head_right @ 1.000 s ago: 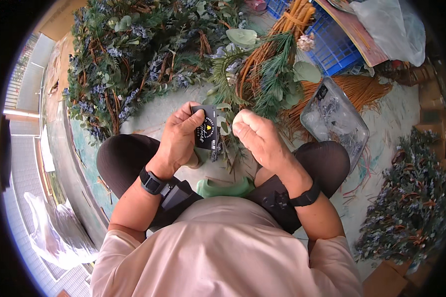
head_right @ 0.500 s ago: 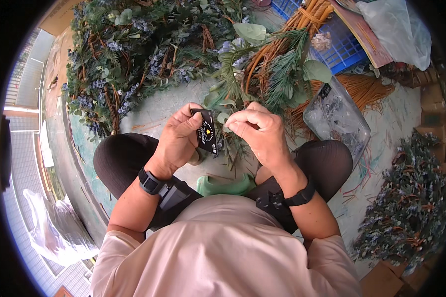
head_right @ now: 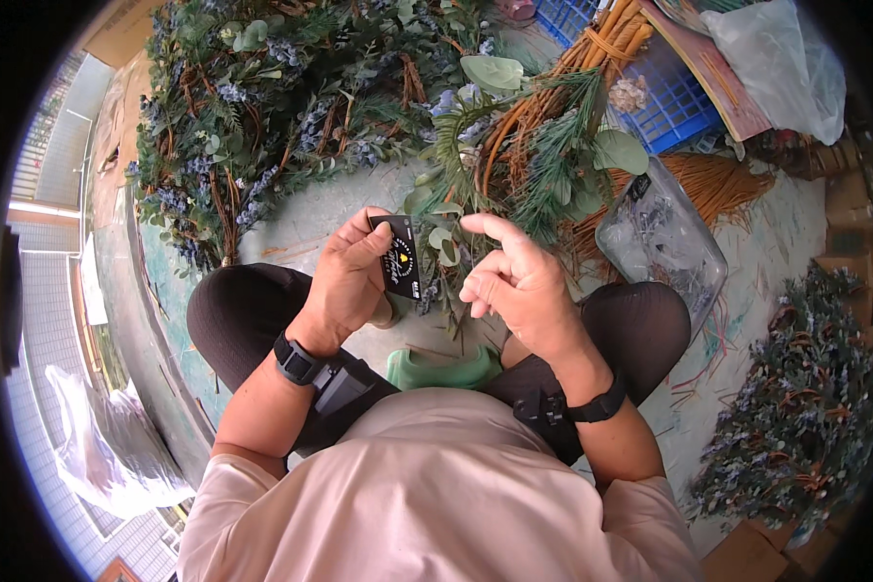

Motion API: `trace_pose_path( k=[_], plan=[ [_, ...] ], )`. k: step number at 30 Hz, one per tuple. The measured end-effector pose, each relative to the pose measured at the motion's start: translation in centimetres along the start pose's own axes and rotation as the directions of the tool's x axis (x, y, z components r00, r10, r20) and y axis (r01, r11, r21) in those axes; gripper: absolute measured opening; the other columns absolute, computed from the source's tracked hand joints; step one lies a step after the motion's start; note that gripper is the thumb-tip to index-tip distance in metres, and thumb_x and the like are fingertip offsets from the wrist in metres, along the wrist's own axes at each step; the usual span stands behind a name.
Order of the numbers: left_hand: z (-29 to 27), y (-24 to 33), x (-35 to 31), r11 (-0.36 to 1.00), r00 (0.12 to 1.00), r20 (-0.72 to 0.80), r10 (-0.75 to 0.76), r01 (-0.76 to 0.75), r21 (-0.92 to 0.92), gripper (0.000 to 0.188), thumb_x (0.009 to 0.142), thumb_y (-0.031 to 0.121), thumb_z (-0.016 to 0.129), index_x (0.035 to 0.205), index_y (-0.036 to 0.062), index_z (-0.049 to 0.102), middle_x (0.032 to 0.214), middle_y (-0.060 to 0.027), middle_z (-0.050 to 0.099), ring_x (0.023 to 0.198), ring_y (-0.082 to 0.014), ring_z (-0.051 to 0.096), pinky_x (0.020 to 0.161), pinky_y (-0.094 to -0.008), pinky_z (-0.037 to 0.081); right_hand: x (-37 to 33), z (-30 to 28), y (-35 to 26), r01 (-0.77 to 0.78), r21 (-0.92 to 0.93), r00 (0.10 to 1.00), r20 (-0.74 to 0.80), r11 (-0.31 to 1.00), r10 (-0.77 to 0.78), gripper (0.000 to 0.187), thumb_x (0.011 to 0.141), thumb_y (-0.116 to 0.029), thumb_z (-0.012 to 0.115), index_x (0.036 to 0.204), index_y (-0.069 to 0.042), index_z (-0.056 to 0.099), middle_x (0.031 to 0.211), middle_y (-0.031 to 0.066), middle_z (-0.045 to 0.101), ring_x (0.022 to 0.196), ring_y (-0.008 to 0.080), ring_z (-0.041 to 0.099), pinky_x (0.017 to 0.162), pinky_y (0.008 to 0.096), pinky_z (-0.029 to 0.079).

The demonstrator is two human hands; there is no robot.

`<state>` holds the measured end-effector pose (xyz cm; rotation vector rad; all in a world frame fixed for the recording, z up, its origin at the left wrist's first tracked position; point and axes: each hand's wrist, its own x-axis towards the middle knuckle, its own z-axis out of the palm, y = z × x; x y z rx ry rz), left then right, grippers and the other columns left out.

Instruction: Assembling and bundling artificial plant branches and leaves in a workshop setting.

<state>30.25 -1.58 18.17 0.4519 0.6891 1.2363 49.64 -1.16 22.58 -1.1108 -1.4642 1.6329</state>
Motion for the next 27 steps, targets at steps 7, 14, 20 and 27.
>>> trace_pose_path(
  k=[7, 14, 20, 27],
  plan=[
    [-0.38, 0.03, -0.02, 0.999, 1.0, -0.007, -0.012, 0.011, -0.04, 0.006, 0.086, 0.006, 0.045, 0.089, 0.0019, 0.049, 0.084, -0.0058, 0.056, 0.077, -0.0135, 0.055, 0.074, -0.0264, 0.044, -0.58, 0.47, -0.14, -0.076, -0.218, 0.997, 0.008, 0.973, 0.079, 0.053, 0.077, 0.002, 0.05, 0.127, -0.002, 0.032, 0.066, 0.0066, 0.057, 0.054, 0.0089, 0.052, 0.053, 0.0219, 0.044],
    [-0.43, 0.21, -0.11, 0.998, 1.0, 0.018, -0.015, 0.016, -0.055, 0.007, 0.086, 0.006, 0.045, 0.09, 0.0014, 0.049, 0.084, -0.0061, 0.057, 0.076, -0.0139, 0.055, 0.074, -0.0266, 0.044, -0.9, 0.53, 0.35, -0.012, -0.311, 1.0, -0.025, 0.95, 0.005, 0.014, 0.078, -0.002, 0.051, 0.091, 0.0, 0.057, 0.065, 0.0027, 0.056, 0.054, 0.0072, 0.053, 0.048, 0.021, 0.042],
    [-0.33, 0.35, -0.22, 0.998, 0.999, 0.033, -0.021, 0.023, -0.062, 0.008, 0.085, 0.008, 0.046, 0.089, 0.0016, 0.049, 0.08, -0.006, 0.056, 0.074, -0.015, 0.055, 0.072, -0.0269, 0.044, -0.54, 0.47, 0.29, -0.026, -0.225, 0.997, -0.073, 0.974, 0.01, 0.006, 0.08, -0.003, 0.051, 0.081, -0.002, 0.057, 0.064, 0.0001, 0.054, 0.055, 0.0043, 0.052, 0.044, 0.0179, 0.039],
    [-0.75, 0.68, -0.03, 0.958, 0.958, 0.26, -0.122, 0.182, -0.221, 0.021, 0.079, 0.022, 0.057, 0.074, 0.0091, 0.041, 0.061, 0.0004, 0.037, 0.055, -0.0129, 0.036, 0.048, -0.0251, 0.031, -0.08, 0.0, 0.14, -0.028, -0.187, 0.998, -0.054, 0.982, 0.018, 0.007, 0.081, -0.004, 0.05, 0.08, -0.001, 0.056, 0.061, 0.0009, 0.053, 0.049, 0.0034, 0.048, 0.042, 0.0173, 0.037]
  ],
)
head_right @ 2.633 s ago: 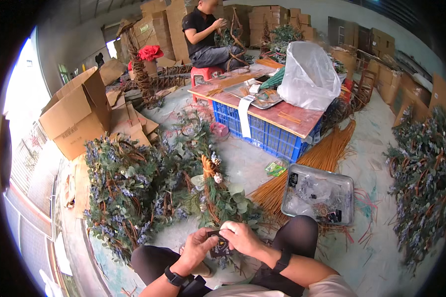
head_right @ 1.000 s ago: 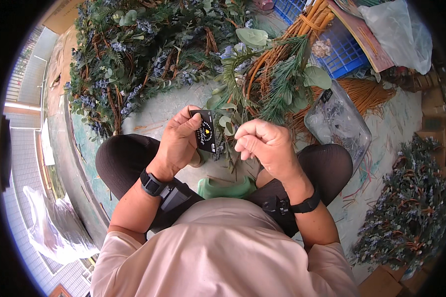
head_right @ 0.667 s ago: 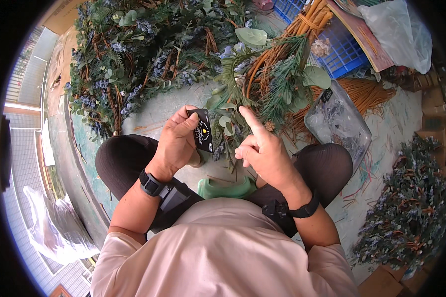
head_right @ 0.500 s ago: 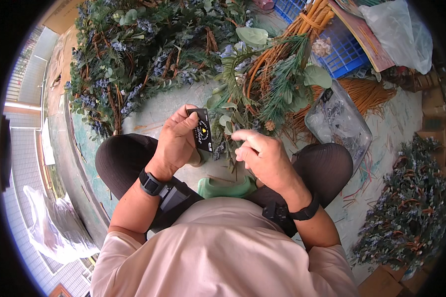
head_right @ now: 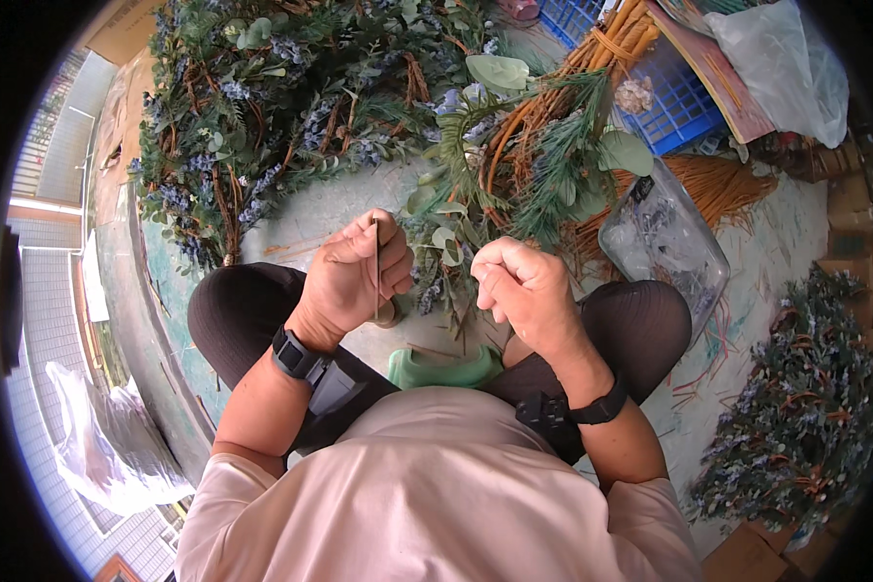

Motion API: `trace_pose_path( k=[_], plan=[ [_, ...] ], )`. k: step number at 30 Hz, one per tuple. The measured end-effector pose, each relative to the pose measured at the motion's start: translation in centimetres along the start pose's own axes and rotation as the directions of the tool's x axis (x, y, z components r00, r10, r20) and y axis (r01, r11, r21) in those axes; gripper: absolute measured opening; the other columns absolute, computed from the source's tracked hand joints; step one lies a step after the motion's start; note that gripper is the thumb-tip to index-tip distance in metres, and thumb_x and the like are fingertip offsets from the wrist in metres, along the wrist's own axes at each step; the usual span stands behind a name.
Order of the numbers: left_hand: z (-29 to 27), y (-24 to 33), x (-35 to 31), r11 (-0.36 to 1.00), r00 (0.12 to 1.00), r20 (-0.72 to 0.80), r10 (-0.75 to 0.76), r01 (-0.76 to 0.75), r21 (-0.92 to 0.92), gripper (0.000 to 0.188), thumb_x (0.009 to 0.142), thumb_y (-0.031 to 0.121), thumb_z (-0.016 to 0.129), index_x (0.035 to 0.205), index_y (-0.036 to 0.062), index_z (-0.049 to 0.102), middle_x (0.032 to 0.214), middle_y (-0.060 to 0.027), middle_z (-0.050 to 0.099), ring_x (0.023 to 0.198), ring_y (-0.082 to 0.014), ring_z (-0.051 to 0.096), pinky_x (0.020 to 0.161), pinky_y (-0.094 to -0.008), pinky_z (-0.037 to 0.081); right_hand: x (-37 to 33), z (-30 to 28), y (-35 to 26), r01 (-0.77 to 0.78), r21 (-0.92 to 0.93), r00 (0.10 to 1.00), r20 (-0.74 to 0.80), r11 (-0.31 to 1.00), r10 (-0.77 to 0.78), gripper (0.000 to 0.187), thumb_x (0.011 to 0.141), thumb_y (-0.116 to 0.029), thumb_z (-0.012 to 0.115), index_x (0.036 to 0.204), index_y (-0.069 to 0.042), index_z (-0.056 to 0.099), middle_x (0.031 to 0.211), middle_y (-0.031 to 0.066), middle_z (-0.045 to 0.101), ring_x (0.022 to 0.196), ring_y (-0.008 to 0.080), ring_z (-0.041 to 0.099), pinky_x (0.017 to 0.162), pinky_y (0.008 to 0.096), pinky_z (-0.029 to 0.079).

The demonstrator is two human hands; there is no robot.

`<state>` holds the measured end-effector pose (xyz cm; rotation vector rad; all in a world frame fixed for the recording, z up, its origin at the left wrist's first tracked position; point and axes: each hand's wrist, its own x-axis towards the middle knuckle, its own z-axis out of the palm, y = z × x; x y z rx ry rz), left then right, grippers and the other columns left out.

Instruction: Assembling and bundling artificial plant branches and leaves in a workshop setting.

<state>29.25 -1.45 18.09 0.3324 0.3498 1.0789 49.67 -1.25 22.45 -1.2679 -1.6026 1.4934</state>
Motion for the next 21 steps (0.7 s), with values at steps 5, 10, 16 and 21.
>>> trace_pose_path(
  k=[5, 10, 16, 21],
  plan=[
    [-0.3, -0.1, 0.1, 0.98, 0.985, 0.153, -0.084, 0.11, -0.166, 0.023, 0.079, 0.021, 0.056, 0.07, 0.0102, 0.038, 0.058, 0.0015, 0.031, 0.052, -0.0115, 0.03, 0.045, -0.0251, 0.026, 0.2, 0.4, -0.5, 0.001, 0.077, 1.0, -0.01, 0.997, 0.0, 0.008, 0.08, -0.004, 0.049, 0.079, 0.0, 0.056, 0.059, 0.0021, 0.054, 0.046, 0.0033, 0.046, 0.042, 0.0171, 0.036],
    [-0.3, -0.4, 0.0, 0.965, 0.977, 0.168, -0.133, 0.166, -0.201, 0.017, 0.079, 0.019, 0.055, 0.075, 0.0083, 0.043, 0.058, 0.0012, 0.032, 0.052, -0.011, 0.03, 0.045, -0.0241, 0.026, 0.6, 0.8, -1.1, 0.025, 0.093, 0.999, 0.033, 0.995, -0.028, 0.009, 0.081, -0.005, 0.049, 0.078, 0.0, 0.056, 0.059, 0.0019, 0.054, 0.046, 0.0033, 0.045, 0.042, 0.0171, 0.036],
    [0.6, -0.3, -0.2, 0.979, 0.989, 0.067, -0.132, 0.14, -0.151, 0.018, 0.078, 0.022, 0.057, 0.08, 0.008, 0.046, 0.058, 0.0014, 0.031, 0.051, -0.0106, 0.029, 0.044, -0.0236, 0.024, 1.0, 1.0, -1.2, 0.038, 0.094, 0.999, 0.029, 0.995, -0.041, 0.009, 0.081, -0.006, 0.048, 0.077, -0.001, 0.055, 0.059, 0.002, 0.054, 0.047, 0.0034, 0.046, 0.042, 0.0172, 0.035],
    [0.3, -0.6, 0.0, 0.985, 0.987, 0.078, -0.139, 0.146, -0.092, 0.021, 0.076, 0.025, 0.058, 0.079, 0.0091, 0.046, 0.057, 0.0017, 0.03, 0.05, -0.0109, 0.028, 0.044, -0.024, 0.023, 1.1, 1.1, -0.9, 0.01, 0.088, 0.998, 0.062, 0.996, -0.016, 0.009, 0.081, -0.006, 0.049, 0.077, -0.001, 0.055, 0.06, 0.0022, 0.054, 0.048, 0.0033, 0.046, 0.042, 0.0171, 0.035]
  ],
)
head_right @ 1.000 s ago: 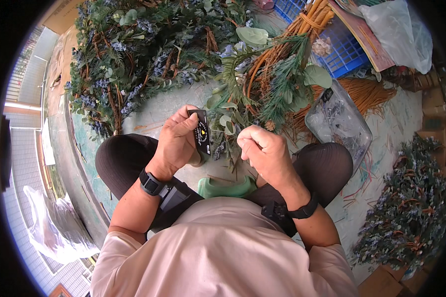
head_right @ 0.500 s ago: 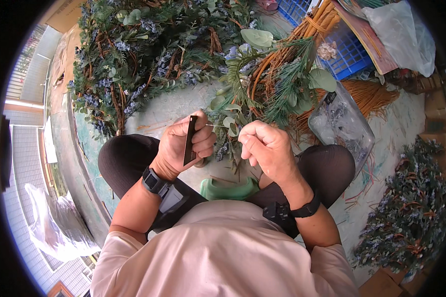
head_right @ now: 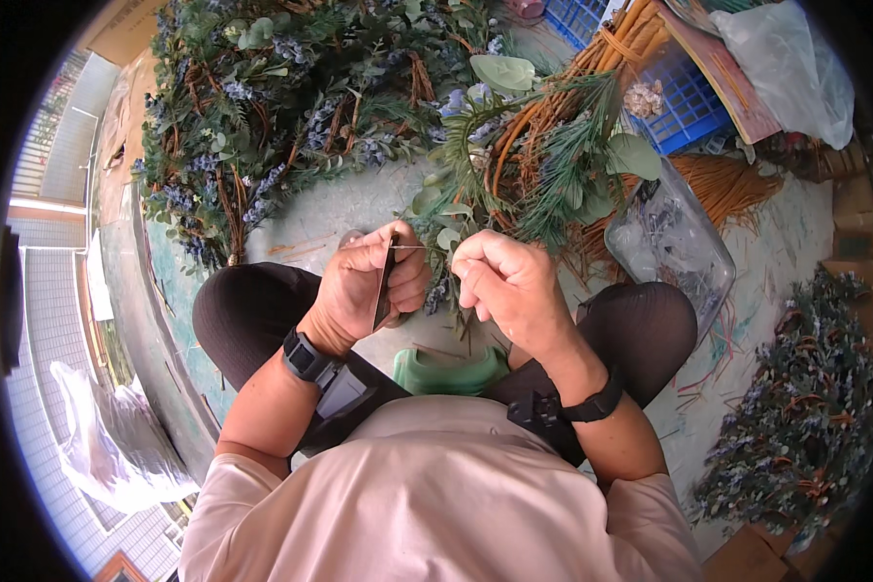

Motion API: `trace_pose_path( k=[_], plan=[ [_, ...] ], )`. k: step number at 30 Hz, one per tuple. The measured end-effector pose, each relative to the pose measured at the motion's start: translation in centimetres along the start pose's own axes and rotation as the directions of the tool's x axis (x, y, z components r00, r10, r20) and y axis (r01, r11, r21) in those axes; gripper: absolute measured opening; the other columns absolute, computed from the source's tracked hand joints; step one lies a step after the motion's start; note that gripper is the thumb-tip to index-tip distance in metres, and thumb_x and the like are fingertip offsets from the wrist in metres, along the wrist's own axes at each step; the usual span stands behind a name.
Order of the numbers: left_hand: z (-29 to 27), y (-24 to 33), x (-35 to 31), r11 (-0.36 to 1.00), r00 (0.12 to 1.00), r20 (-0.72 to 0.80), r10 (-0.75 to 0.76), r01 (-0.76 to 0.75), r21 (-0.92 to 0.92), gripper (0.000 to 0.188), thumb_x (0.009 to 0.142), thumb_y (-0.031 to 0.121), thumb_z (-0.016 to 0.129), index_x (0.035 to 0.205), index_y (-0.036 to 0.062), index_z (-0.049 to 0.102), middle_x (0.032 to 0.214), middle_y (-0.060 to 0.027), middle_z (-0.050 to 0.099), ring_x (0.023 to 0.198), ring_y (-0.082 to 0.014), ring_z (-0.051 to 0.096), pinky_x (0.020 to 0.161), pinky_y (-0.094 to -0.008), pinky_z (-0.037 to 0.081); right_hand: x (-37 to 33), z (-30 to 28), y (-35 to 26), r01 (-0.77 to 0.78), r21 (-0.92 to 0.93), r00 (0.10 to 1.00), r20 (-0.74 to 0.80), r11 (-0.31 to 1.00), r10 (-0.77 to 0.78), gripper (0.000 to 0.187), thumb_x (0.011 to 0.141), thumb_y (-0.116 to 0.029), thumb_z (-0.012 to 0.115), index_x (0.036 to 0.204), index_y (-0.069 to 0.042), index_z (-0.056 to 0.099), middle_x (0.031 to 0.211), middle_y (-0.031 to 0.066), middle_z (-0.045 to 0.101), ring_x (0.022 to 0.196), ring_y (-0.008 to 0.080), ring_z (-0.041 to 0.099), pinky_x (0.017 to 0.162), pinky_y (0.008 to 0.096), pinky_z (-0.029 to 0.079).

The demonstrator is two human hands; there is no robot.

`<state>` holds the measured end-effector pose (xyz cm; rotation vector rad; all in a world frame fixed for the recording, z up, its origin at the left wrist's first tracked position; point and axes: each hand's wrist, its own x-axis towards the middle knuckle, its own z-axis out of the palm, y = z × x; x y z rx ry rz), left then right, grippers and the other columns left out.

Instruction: Assembling and bundling artificial plant branches and leaves in a workshop setting.

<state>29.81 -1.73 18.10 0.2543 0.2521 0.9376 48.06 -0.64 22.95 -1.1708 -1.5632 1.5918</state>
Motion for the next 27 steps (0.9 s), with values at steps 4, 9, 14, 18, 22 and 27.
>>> trace_pose_path(
  k=[4, 9, 14, 18, 22, 27],
  plan=[
    [0.6, -0.3, 0.0, 0.991, 0.991, -0.134, 0.027, -0.009, 0.133, 0.022, 0.076, 0.027, 0.058, 0.078, 0.009, 0.044, 0.057, 0.0017, 0.032, 0.048, -0.0118, 0.03, 0.046, -0.026, 0.027, 0.1, 0.5, -0.2, -0.01, -0.012, 1.0, 0.004, 1.0, 0.01, 0.008, 0.081, -0.006, 0.05, 0.078, -0.002, 0.055, 0.06, 0.0015, 0.053, 0.049, 0.0031, 0.045, 0.043, 0.0175, 0.036],
    [0.1, -0.6, 0.1, 0.976, 0.983, -0.18, 0.037, 0.003, 0.216, 0.017, 0.081, 0.022, 0.053, 0.083, 0.0062, 0.047, 0.064, -0.0005, 0.043, 0.055, -0.012, 0.041, 0.053, -0.026, 0.035, 0.2, 0.8, -0.3, -0.023, -0.038, 1.0, 0.003, 0.999, 0.023, 0.008, 0.081, -0.007, 0.05, 0.078, -0.003, 0.055, 0.059, 0.0011, 0.053, 0.048, 0.0033, 0.045, 0.043, 0.0182, 0.036],
    [0.4, -1.2, 0.3, 0.95, 0.962, -0.25, 0.107, -0.025, 0.311, 0.008, 0.084, 0.012, 0.048, 0.085, 0.0039, 0.051, 0.071, 0.0011, 0.051, 0.063, -0.0065, 0.046, 0.059, -0.0205, 0.038, 0.3, 1.3, -0.5, -0.003, 0.019, 0.999, -0.037, 1.0, 0.004, 0.01, 0.081, -0.006, 0.05, 0.09, -0.002, 0.053, 0.059, 0.002, 0.052, 0.048, 0.0037, 0.045, 0.044, 0.018, 0.036],
    [-0.1, -1.6, 0.5, 0.909, 0.946, -0.273, 0.175, -0.049, 0.414, 0.009, 0.086, 0.011, 0.046, 0.085, 0.0033, 0.05, 0.074, 0.0, 0.052, 0.065, -0.0068, 0.049, 0.06, -0.0199, 0.04, 0.5, 1.2, -0.2, 0.006, 0.042, 1.0, -0.008, 0.999, -0.005, 0.016, 0.081, -0.005, 0.051, 0.096, -0.001, 0.05, 0.06, 0.0022, 0.052, 0.048, 0.0039, 0.045, 0.043, 0.018, 0.036],
    [-0.5, -1.4, 0.4, 0.905, 0.938, -0.272, 0.216, -0.088, 0.416, 0.01, 0.087, 0.012, 0.044, 0.086, 0.0026, 0.048, 0.077, -0.0033, 0.054, 0.066, -0.0104, 0.053, 0.061, -0.0223, 0.043, 0.5, 0.8, 0.6, -0.007, 0.032, 0.998, -0.056, 0.999, 0.009, 0.01, 0.08, -0.005, 0.051, 0.089, 0.0, 0.053, 0.06, 0.0018, 0.052, 0.048, 0.0042, 0.046, 0.042, 0.0181, 0.036],
    [-0.4, -1.4, 0.5, 0.903, 0.913, -0.309, 0.267, -0.124, 0.412, 0.007, 0.086, 0.009, 0.044, 0.086, 0.003, 0.048, 0.076, -0.0032, 0.054, 0.065, -0.0103, 0.053, 0.061, -0.0224, 0.044, 0.4, 0.1, 1.2, -0.046, -0.045, 0.994, -0.098, 0.998, 0.041, 0.005, 0.079, -0.004, 0.051, 0.078, 0.0, 0.055, 0.06, 0.001, 0.052, 0.049, 0.0043, 0.046, 0.042, 0.0183, 0.036]
  ],
)
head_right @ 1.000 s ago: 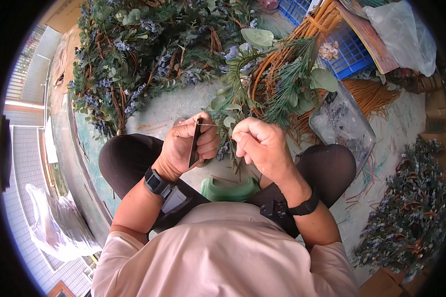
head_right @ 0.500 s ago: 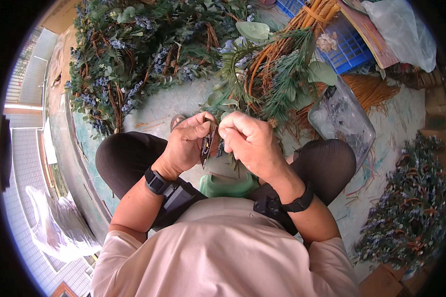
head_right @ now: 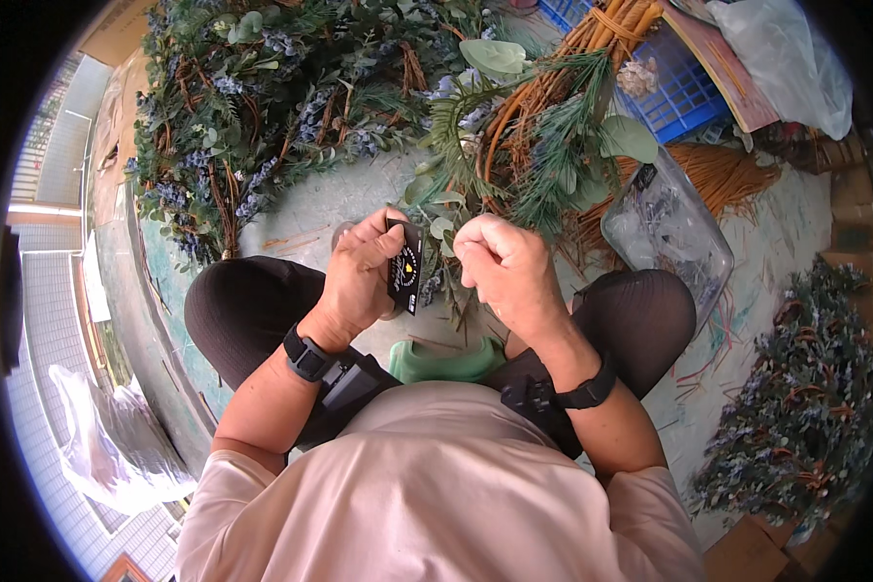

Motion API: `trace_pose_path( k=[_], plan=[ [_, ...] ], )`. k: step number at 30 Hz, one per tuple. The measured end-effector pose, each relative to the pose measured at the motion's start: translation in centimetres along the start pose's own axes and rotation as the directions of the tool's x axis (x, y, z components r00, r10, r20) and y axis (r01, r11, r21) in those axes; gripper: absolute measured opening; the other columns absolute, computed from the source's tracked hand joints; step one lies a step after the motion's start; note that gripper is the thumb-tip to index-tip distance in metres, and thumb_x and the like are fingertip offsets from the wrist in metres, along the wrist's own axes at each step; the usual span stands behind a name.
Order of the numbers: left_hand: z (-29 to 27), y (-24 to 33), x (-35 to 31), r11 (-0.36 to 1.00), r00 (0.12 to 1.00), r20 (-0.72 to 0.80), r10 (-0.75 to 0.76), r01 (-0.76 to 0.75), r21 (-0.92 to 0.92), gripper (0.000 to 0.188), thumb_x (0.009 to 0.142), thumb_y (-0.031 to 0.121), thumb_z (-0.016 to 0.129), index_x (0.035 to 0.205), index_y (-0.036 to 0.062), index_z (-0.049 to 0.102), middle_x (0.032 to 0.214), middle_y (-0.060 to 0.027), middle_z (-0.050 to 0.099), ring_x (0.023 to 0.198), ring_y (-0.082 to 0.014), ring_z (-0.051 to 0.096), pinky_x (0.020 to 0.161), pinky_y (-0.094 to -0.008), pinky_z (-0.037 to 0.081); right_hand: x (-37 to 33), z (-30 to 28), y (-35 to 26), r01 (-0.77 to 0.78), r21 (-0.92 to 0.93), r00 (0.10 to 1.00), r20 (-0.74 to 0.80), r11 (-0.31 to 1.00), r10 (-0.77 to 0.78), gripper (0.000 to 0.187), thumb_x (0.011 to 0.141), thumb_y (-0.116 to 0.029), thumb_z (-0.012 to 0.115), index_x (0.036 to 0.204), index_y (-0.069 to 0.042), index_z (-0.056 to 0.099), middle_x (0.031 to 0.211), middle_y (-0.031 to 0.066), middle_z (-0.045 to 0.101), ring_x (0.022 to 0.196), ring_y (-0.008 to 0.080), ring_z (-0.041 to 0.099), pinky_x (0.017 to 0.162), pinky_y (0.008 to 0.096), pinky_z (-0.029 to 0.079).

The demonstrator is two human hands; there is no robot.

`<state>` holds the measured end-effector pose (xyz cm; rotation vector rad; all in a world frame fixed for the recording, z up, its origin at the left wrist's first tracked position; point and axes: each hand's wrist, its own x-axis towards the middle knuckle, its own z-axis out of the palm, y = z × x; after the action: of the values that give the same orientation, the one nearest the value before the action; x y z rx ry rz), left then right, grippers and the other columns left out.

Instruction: Assembling and bundling artificial plant branches and leaves in a workshop setting.

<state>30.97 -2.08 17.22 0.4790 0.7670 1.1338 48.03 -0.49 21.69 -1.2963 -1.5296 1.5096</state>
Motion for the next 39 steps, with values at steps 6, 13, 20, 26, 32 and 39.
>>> trace_pose_path(
  k=[6, 13, 20, 26, 32, 39],
  plan=[
    [0.2, 0.6, -0.1, 0.999, 1.0, -0.017, 0.025, -0.025, -0.025, 0.006, 0.085, 0.009, 0.045, 0.086, 0.0032, 0.048, 0.075, -0.0031, 0.054, 0.065, -0.0102, 0.053, 0.061, -0.0219, 0.044, -0.2, -0.5, 1.5, 0.099, -0.192, 0.992, -0.058, 0.976, -0.112, 0.004, 0.076, -0.001, 0.05, 0.073, -0.001, 0.053, 0.056, 0.002, 0.05, 0.049, 0.0066, 0.048, 0.045, 0.0218, 0.038],
    [0.2, 0.6, -0.2, 1.0, 1.0, -0.007, 0.027, -0.027, 0.002, 0.007, 0.085, 0.01, 0.046, 0.085, 0.003, 0.048, 0.074, -0.0031, 0.054, 0.064, -0.0099, 0.052, 0.06, -0.0212, 0.043, -0.4, -0.5, 1.4, 0.116, -0.288, 0.99, -0.048, 0.951, -0.135, 0.003, 0.075, 0.0, 0.05, 0.073, -0.001, 0.053, 0.055, 0.0047, 0.051, 0.049, 0.0094, 0.049, 0.047, 0.024, 0.039],
    [0.1, 0.3, -0.1, 0.999, 1.0, 0.007, 0.019, -0.019, 0.031, 0.007, 0.086, 0.01, 0.045, 0.085, 0.0027, 0.048, 0.073, -0.0031, 0.054, 0.063, -0.0096, 0.052, 0.059, -0.0214, 0.043, -0.3, -0.3, 1.6, 0.186, -0.321, 0.976, -0.05, 0.928, -0.213, 0.002, 0.074, 0.0, 0.052, 0.074, -0.001, 0.054, 0.058, 0.0083, 0.052, 0.05, 0.0126, 0.05, 0.049, 0.0259, 0.04],
    [-0.4, -0.5, 0.0, 0.993, 0.999, 0.037, -0.001, -0.003, 0.116, 0.008, 0.087, 0.01, 0.043, 0.086, 0.0027, 0.048, 0.075, -0.0035, 0.054, 0.064, -0.0096, 0.052, 0.06, -0.0212, 0.043, -0.3, 0.4, 0.0, 0.093, -0.239, 0.995, -0.015, 0.967, -0.099, 0.002, 0.075, -0.001, 0.053, 0.077, -0.002, 0.054, 0.059, 0.0057, 0.053, 0.052, 0.0111, 0.051, 0.05, 0.0253, 0.041],
    [0.9, -0.4, -0.2, 0.995, 0.995, 0.022, -0.099, 0.099, -0.004, 0.007, 0.085, 0.009, 0.046, 0.084, 0.0043, 0.05, 0.071, 0.0025, 0.051, 0.061, -0.0053, 0.046, 0.058, -0.0179, 0.037, 0.0, 1.0, 0.1, 0.128, -0.057, 0.992, 0.018, 0.99, -0.127, 0.012, 0.078, -0.001, 0.051, 0.088, -0.003, 0.057, 0.064, 0.0033, 0.055, 0.056, 0.0086, 0.051, 0.051, 0.0237, 0.041],
    [-0.2, -0.9, -0.3, 0.984, 0.968, 0.194, -0.161, 0.143, 0.102, 0.014, 0.086, 0.012, 0.045, 0.096, 0.0026, 0.048, 0.084, -0.0037, 0.055, 0.073, -0.0118, 0.053, 0.066, -0.026, 0.043, 0.1, 0.9, 0.5, 0.207, -0.049, 0.971, 0.136, 0.977, -0.199, 0.014, 0.078, 0.0, 0.05, 0.089, -0.003, 0.058, 0.069, 0.0033, 0.057, 0.058, 0.0078, 0.051, 0.051, 0.0221, 0.041]
  ],
)
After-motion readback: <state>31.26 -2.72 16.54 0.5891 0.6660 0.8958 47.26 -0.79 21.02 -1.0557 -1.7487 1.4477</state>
